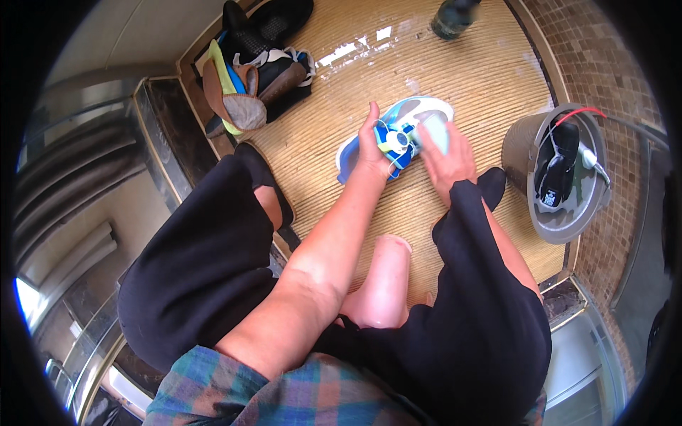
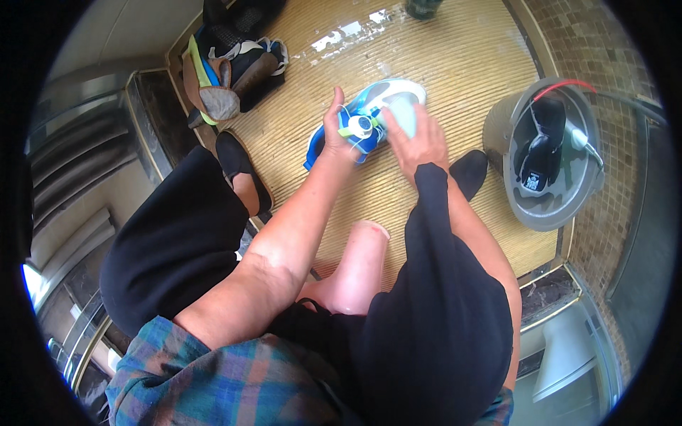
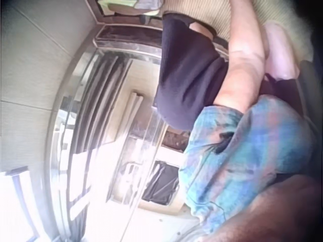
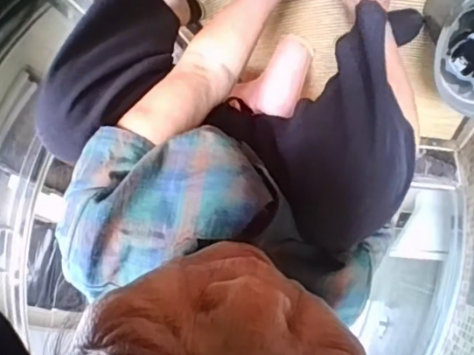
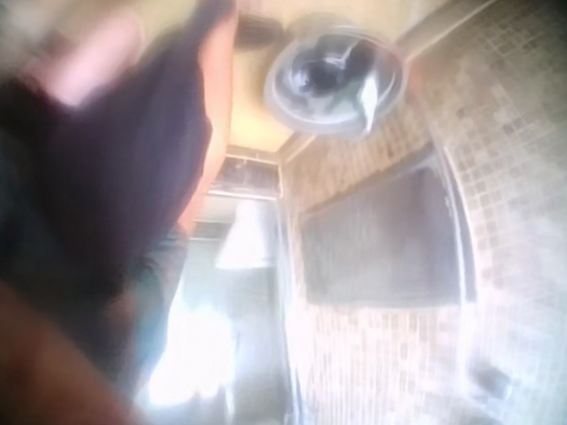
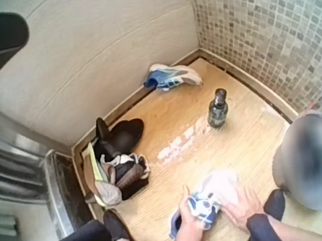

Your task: The person scrubs a blue and white sneaker with a brush and cleaning solution while sitting on a mat. They repeatedly scrub the upper and sole, dip the shoe in a bucket of water, and continue scrubbing different areas of the shoe.

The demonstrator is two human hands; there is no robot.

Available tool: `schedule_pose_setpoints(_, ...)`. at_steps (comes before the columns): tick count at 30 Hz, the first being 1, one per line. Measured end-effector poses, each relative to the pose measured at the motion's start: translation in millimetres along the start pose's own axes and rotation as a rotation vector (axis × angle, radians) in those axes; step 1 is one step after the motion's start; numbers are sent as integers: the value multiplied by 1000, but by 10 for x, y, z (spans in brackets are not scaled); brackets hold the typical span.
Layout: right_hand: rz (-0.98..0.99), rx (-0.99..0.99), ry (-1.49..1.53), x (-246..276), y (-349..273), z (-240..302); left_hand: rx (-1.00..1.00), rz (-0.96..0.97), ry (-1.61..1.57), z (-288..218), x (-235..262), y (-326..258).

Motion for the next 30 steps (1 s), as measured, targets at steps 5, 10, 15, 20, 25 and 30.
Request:
schedule_pose_setpoints(5,-20,-167,-273,-155,274,-433,47,58,-48,52,34,95)
schedule_pose_setpoints(10,-35,-207,-66,-118,366,-440,61,116,-60,20,1,61)
schedule_pose_setpoints(15,56,-31,88,38,453,89,57,67,-36,8,65,78)
schedule_pose_setpoints(20,33,-51,-304,-277,698,-278,0,80,-49,32,45,80)
schedule_pose_setpoints(25,111,-162,-101,-182,793,-449,31,88,-20,41,1,40)
schedule_pose_setpoints(30,92,34,119,-72,678,173,45,96,-90,-18,86,68)
Point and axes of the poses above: each hand's wrist, its own y-axis towards the middle knuckle, its own x-axis out of the back of the hand, z = x × y, the point moved 3 cm from there along y, towards the middle knuckle, and after that the axes turned 12 degrees about -y, right-handed, at the moved point
